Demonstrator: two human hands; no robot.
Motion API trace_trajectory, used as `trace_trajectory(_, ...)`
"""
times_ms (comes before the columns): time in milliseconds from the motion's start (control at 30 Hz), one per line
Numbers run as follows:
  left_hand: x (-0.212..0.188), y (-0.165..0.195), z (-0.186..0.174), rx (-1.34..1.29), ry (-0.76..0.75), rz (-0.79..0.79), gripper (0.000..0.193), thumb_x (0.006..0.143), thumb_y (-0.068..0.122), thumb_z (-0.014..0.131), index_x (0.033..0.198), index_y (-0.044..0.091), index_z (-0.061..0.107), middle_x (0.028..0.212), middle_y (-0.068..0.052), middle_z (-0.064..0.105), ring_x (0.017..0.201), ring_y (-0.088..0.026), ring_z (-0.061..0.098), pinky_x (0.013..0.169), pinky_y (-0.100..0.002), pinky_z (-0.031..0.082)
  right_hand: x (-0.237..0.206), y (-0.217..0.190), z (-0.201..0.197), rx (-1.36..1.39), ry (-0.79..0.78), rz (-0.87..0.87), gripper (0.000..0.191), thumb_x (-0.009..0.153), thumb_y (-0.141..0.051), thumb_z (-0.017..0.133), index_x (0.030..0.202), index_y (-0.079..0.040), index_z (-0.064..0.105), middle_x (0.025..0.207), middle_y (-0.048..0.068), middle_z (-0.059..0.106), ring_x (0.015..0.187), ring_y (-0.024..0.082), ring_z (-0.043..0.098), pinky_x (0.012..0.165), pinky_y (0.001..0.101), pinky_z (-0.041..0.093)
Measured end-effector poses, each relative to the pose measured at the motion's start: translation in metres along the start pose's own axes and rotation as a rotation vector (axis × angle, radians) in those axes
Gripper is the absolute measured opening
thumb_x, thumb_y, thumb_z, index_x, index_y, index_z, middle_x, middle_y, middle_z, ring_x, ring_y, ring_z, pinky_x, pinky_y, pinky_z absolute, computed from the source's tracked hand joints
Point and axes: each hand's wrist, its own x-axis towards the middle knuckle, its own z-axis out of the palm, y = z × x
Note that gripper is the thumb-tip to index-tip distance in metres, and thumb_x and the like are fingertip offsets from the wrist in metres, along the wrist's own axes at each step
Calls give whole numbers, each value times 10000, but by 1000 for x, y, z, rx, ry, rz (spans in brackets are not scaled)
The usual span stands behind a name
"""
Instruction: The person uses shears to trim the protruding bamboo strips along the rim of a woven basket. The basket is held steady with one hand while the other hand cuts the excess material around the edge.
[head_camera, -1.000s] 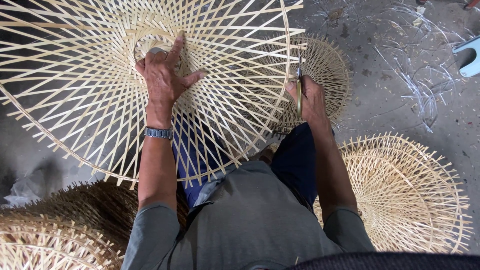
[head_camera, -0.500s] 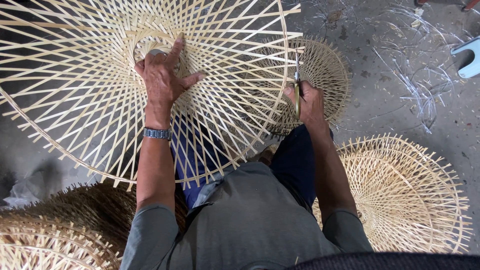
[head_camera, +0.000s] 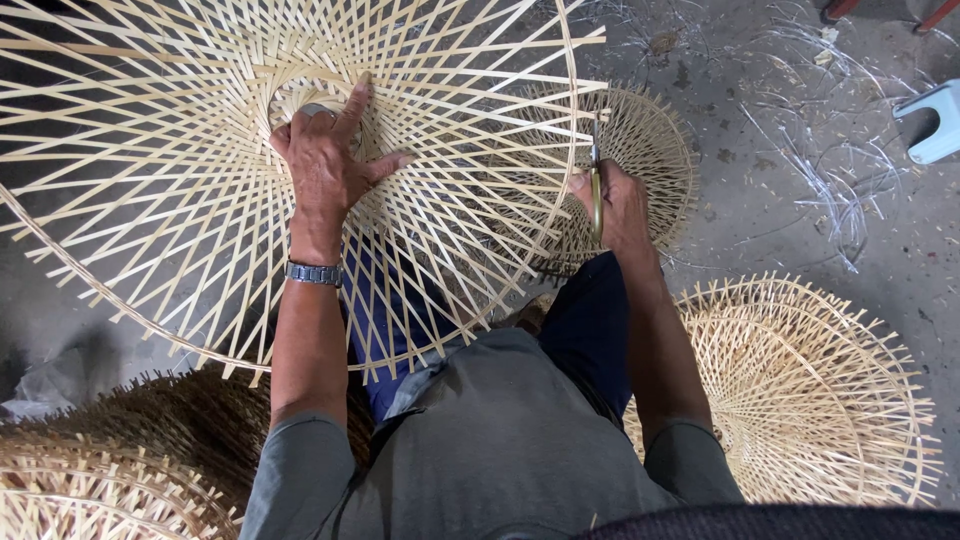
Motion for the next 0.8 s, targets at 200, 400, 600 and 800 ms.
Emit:
trace_trajectory(200, 1, -5, -4, 54, 55, 53, 1045, 720, 923, 683, 1540, 292, 535, 815, -9, 536, 872, -245, 497, 840, -524, 346, 5, -1, -5, -37, -25, 2, 663, 973, -711, 464, 787, -85, 575, 578, 2, 504, 442, 111, 447, 363, 314, 375)
trace_trajectory(400, 0, -2, -16, 44, 79, 41, 1036, 709, 911, 693, 1533, 300, 546, 791, 31, 521, 843, -211, 497, 862, -519, 340, 6, -5, -2, 88, 53, -19, 599, 1026, -587, 526, 672, -105, 539, 517, 2, 473, 400, 106, 411, 347, 325, 337)
trace_trajectory(600, 1, 2, -27, 15, 70, 26, 1058, 675, 894, 723, 1532, 302, 534, 795, 21, 524, 851, -210, 497, 862, -473, 337, 1, -13, 2, -1, 48, 22, 535, 1022, -494, 558, 661, -99, 548, 491, -5, 482, 345, 106, 382, 292, 316, 311)
trace_trajectory(800, 0, 6, -34, 44, 128, 76, 1073, 704, 882, 732, 1567, 280, 525, 810, 30, 526, 847, -195, 500, 861, -460, 329, 0, -24, -7, 91, 35, 10, 524, 1050, -483, 533, 696, -97, 558, 509, 7, 502, 403, 96, 489, 336, 282, 399)
